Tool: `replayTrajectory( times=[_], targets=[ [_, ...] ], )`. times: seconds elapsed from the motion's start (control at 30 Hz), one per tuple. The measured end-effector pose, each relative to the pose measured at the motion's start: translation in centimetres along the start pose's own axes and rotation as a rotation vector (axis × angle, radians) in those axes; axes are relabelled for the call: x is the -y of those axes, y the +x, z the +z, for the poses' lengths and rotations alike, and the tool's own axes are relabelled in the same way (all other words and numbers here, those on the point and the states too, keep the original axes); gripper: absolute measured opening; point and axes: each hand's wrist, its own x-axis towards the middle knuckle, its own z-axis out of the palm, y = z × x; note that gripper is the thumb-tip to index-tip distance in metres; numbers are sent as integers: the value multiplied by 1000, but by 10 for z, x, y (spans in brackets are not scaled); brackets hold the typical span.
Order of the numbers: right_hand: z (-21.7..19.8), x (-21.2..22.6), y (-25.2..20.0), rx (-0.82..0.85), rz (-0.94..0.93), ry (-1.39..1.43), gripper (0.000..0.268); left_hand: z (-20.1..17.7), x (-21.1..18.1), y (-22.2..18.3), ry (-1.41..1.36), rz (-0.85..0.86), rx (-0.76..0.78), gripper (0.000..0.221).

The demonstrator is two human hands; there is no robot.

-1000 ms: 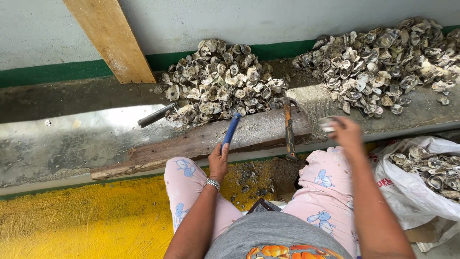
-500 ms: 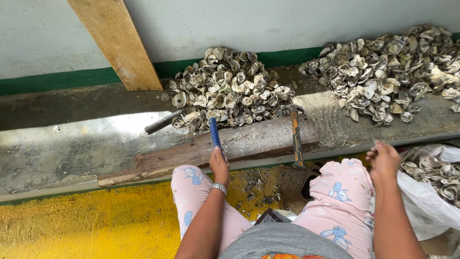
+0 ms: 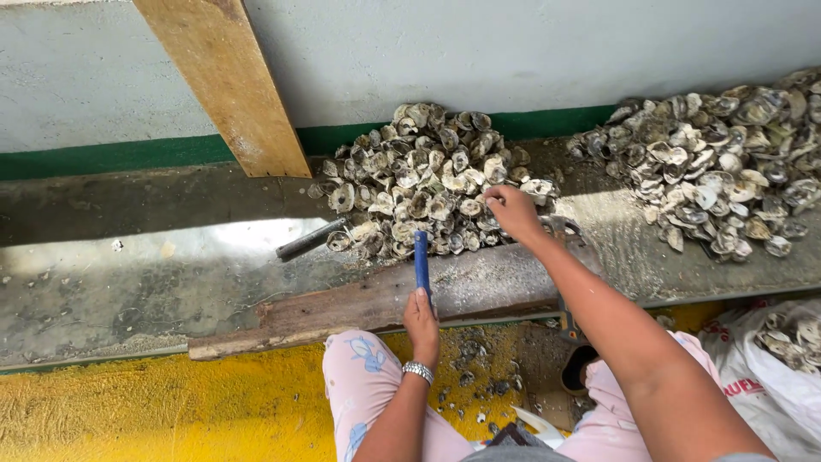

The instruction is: Smashing and processing oyster shells using a hammer and a punch tool on a wooden block.

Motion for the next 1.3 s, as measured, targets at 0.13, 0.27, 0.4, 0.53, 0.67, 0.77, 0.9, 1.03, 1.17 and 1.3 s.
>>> replayTrajectory(
  times=[0.13,0.27,0.4,0.53,0.67,0.77,0.9,1.03,1.17,1.3],
  targets=[
    [32,19,71,-51,-140,-167,26,-2,5,5,28,62,8,41],
    [50,28,120,-86,-164,-289,32,-4,1,10,6,48,9,42],
    [66,17,162,7,-139,-529,36,-5,-2,11,-15,18,15,39],
    [57,33,171,281,96,-687,42,-5,2,15,-39,10,20,40],
    [38,17,131,81,-16,-512,38,-5,-4,14,49,13,30,42],
    [13,-2,61,-47,-299,-204,30,-6,-9,10,15,-4,12,41],
    [10,-30,-52,412,36,-223,31,-2,-14,2,74,83,52,40],
    [31,-76,-104,454,-211,-521,27,4,-8,-6,244,79,98,44],
    [-16,-42,-143,284,-194,-485,33,1,-9,-19,367,230,133,50],
    [-43,-54,-187,67,291,-512,57,-3,-19,-25,471,234,213,47]
  ],
)
